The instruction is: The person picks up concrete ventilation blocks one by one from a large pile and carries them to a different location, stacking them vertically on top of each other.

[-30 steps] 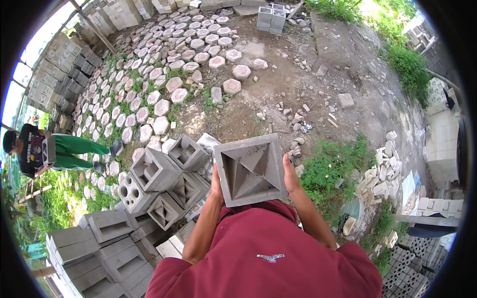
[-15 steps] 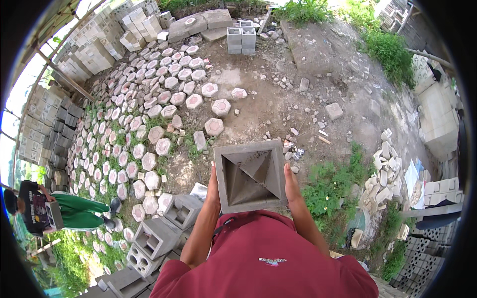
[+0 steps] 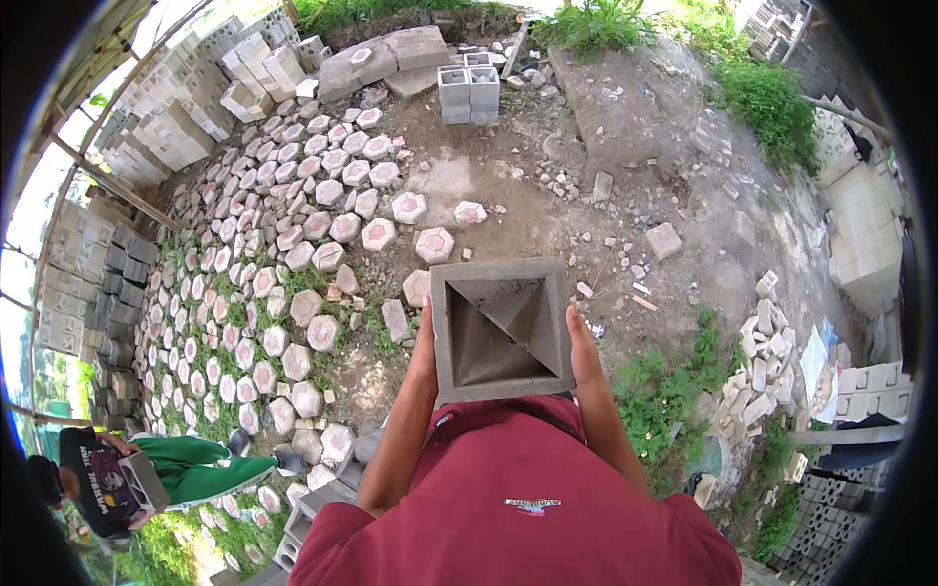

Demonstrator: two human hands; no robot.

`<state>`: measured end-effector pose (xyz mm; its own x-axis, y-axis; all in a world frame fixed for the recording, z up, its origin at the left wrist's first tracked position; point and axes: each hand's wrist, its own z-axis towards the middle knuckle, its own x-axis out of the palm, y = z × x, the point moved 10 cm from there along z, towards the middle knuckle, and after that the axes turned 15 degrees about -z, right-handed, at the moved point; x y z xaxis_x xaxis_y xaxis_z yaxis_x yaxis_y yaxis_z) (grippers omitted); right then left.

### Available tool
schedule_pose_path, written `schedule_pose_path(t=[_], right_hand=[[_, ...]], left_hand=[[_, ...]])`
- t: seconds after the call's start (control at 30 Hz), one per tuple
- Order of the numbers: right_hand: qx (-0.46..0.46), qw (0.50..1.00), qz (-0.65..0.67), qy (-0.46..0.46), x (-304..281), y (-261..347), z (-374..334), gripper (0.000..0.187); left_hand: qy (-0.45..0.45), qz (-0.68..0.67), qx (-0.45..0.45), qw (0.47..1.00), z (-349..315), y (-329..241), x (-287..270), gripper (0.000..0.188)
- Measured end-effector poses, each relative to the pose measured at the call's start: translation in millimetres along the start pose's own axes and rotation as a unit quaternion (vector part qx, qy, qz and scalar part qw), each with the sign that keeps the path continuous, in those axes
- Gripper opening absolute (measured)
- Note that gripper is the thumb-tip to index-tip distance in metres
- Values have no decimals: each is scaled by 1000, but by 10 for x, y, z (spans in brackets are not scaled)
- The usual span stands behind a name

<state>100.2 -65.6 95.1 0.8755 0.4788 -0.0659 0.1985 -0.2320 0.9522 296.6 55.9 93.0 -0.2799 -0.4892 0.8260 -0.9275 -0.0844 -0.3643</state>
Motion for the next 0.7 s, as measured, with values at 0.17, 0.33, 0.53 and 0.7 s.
schedule_pose_path(t=[0.17,0.33,0.53,0.7], right_hand=[[-23,998,43,50,56,235,927,65],[-3,999,10,51,134,434,2040,75],[18,997,-47,53,179,550,3300,82],[-52,996,-38,70,359,885,4279,79]], left_hand=[[2,7,19,1000,838,-298,190,76],[18,18,82,996,1948,-761,211,75],[-10,2,109,994,2854,-1101,488,72],[-2,-32,109,994,3663,-1522,563,73]])
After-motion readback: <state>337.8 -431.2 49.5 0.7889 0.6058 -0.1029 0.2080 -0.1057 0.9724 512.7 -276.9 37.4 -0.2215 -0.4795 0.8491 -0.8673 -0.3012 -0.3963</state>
